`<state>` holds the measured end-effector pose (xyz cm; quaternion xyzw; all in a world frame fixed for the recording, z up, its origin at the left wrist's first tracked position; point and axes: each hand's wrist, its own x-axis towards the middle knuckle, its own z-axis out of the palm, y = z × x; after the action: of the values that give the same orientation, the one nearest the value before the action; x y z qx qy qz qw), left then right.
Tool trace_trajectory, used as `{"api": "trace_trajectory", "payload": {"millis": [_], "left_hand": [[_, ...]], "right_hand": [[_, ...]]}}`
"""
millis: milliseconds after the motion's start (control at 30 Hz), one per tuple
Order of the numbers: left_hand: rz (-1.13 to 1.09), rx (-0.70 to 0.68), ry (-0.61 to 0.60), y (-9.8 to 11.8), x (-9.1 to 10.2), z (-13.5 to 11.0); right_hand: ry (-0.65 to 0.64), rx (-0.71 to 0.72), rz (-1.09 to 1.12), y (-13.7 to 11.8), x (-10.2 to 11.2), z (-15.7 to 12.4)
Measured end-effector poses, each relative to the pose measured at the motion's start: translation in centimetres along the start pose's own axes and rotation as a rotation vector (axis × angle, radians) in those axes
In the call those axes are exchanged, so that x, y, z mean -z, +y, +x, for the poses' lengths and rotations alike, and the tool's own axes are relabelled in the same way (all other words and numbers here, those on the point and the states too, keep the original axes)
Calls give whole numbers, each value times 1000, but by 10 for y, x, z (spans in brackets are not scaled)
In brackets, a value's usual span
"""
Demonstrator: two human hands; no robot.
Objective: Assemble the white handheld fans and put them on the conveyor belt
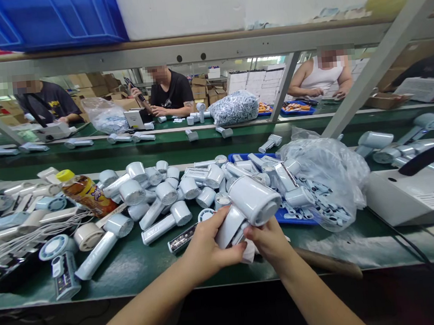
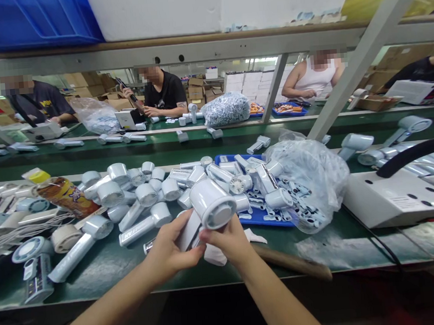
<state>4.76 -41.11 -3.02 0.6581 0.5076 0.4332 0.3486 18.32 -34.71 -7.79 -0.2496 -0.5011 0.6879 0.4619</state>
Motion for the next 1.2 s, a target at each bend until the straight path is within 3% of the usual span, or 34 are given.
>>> {"api": "trace_trajectory", "payload": {"millis": [100, 300, 433, 500, 600, 700, 800, 900, 1000, 1200], "left_hand": [[-156, 44, -42, -6, -1, 1], [-375, 115, -65, -12, -2, -2], [-481, 93, -121, -13, -1, -2], [-518, 81, -102, -13, -2, -1], [-622, 170, -45, -15, -4, 0], [-727, 252, 86, -15, -1, 1], [-782, 275, 231, -17, 3, 1], [-807, 319, 351, -24, 1, 4], [-801, 302, 429, -31, -7, 9], [-744, 289, 521, -31, -20, 12]], "right_hand": [[-46, 12, -94, 0, 1, 5], [-335, -56, 11, -10, 3, 3], [-363, -80, 49, -11, -1, 1], [-338, -70, 15, -13, -3, 1], [-378, -81, -96, -19, 5, -2], [-389, -78, -538, -16, 38, -14], [-201, 15, -1246, 4, 83, -34], [-134, 102, -1582, 27, 115, -53], [-57, 88, -1450, 28, 117, -67], [119, -70, -495, 6, 67, -77]]}}
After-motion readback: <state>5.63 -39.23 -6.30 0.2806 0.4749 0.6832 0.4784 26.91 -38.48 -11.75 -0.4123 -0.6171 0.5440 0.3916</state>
